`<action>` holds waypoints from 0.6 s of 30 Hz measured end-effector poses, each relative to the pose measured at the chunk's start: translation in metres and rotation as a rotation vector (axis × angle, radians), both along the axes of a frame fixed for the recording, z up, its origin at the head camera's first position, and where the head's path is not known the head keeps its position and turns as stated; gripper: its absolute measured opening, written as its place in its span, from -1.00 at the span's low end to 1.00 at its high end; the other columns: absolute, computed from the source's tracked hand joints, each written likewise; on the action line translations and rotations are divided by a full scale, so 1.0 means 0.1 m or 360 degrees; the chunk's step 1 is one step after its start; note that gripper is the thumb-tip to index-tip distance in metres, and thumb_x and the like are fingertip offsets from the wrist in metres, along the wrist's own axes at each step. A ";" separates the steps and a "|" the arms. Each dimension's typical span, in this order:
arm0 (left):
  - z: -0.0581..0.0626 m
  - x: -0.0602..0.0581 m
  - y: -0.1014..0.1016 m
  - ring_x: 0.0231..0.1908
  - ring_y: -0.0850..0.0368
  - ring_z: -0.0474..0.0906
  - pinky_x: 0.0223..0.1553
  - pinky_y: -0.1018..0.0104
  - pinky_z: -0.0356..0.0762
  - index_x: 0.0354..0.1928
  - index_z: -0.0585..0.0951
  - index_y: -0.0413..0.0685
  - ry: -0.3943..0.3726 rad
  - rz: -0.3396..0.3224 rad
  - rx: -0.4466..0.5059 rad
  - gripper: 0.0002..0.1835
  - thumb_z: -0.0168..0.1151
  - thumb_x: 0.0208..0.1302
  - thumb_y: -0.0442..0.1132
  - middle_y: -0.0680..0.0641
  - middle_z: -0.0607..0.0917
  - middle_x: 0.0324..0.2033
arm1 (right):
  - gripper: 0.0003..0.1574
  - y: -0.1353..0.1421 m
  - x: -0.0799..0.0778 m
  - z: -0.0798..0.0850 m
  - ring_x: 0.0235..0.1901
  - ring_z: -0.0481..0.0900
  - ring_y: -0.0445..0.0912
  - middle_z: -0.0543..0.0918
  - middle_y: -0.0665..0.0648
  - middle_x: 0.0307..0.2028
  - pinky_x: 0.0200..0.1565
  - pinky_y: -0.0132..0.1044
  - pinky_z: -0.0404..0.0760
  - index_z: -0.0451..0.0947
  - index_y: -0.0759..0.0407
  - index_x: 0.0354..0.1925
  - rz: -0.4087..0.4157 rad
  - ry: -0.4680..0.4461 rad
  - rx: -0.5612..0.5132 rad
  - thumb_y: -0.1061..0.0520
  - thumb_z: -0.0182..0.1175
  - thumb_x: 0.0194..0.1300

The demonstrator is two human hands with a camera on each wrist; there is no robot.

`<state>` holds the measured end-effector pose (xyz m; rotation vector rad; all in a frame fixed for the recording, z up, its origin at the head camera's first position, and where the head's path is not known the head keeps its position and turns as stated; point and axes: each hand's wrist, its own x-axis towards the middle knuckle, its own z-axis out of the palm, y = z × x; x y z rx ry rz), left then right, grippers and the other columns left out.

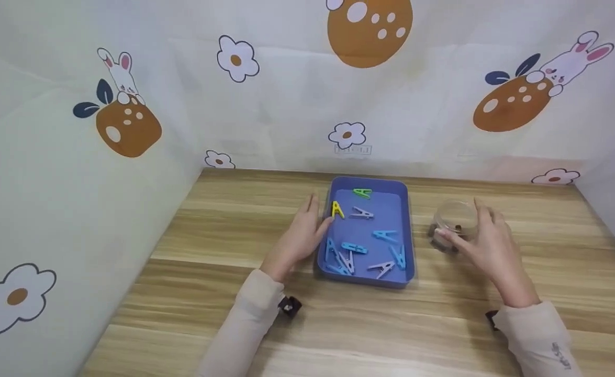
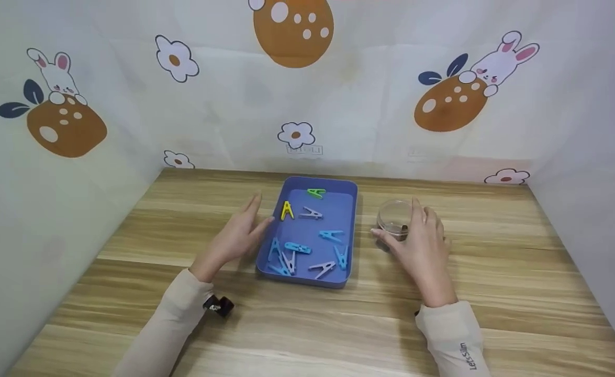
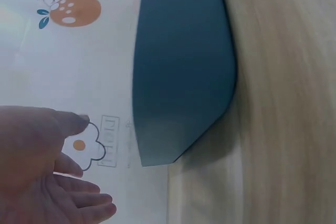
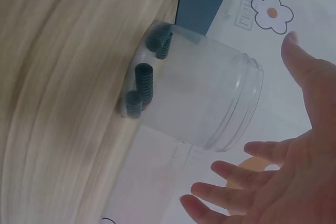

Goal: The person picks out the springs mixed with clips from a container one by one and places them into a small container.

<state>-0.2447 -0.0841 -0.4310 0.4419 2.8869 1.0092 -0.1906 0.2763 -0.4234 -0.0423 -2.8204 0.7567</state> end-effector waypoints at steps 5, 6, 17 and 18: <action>0.03 0.00 0.02 0.65 -0.22 -0.06 0.65 -0.11 -0.02 0.69 -0.06 -0.22 0.0019 -0.0033 -0.0105 -0.06 0.04 0.61 0.20 -0.30 -0.02 0.67 | 0.59 0.04 0.03 -0.02 0.41 0.05 0.72 0.00 0.77 0.49 0.28 0.74 0.10 -0.17 0.37 0.67 0.0000 -0.0073 0.0026 -0.48 0.44 0.19; 0.03 0.00 0.02 0.66 -0.21 -0.07 0.65 -0.14 -0.05 0.70 -0.07 -0.19 0.0028 -0.0037 -0.0122 -0.04 0.05 0.59 0.23 -0.28 -0.02 0.68 | 0.63 0.05 0.04 -0.02 0.44 -0.01 0.72 -0.05 0.76 0.51 0.27 0.77 0.04 -0.21 0.33 0.68 0.0003 -0.0089 0.0029 -0.50 0.44 0.17; -0.07 0.06 0.02 0.67 -0.22 -0.27 0.62 -0.36 -0.32 0.73 -0.13 -0.01 0.0072 0.0005 -0.0261 0.12 0.09 0.43 0.44 -0.22 -0.11 0.69 | 0.76 0.07 0.12 -0.10 0.45 -0.26 0.78 -0.25 0.72 0.56 0.19 0.87 -0.10 -0.42 0.12 0.71 0.0016 -0.0180 0.0108 -0.61 0.42 0.07; -0.08 0.06 0.02 0.67 -0.23 -0.27 0.61 -0.39 -0.30 0.73 -0.13 0.00 0.0086 0.0008 -0.0277 0.12 0.08 0.42 0.46 -0.23 -0.11 0.69 | 0.77 0.07 0.12 -0.11 0.45 -0.25 0.79 -0.24 0.72 0.56 0.19 0.87 -0.08 -0.41 0.12 0.71 0.0014 -0.0166 0.0121 -0.61 0.42 0.06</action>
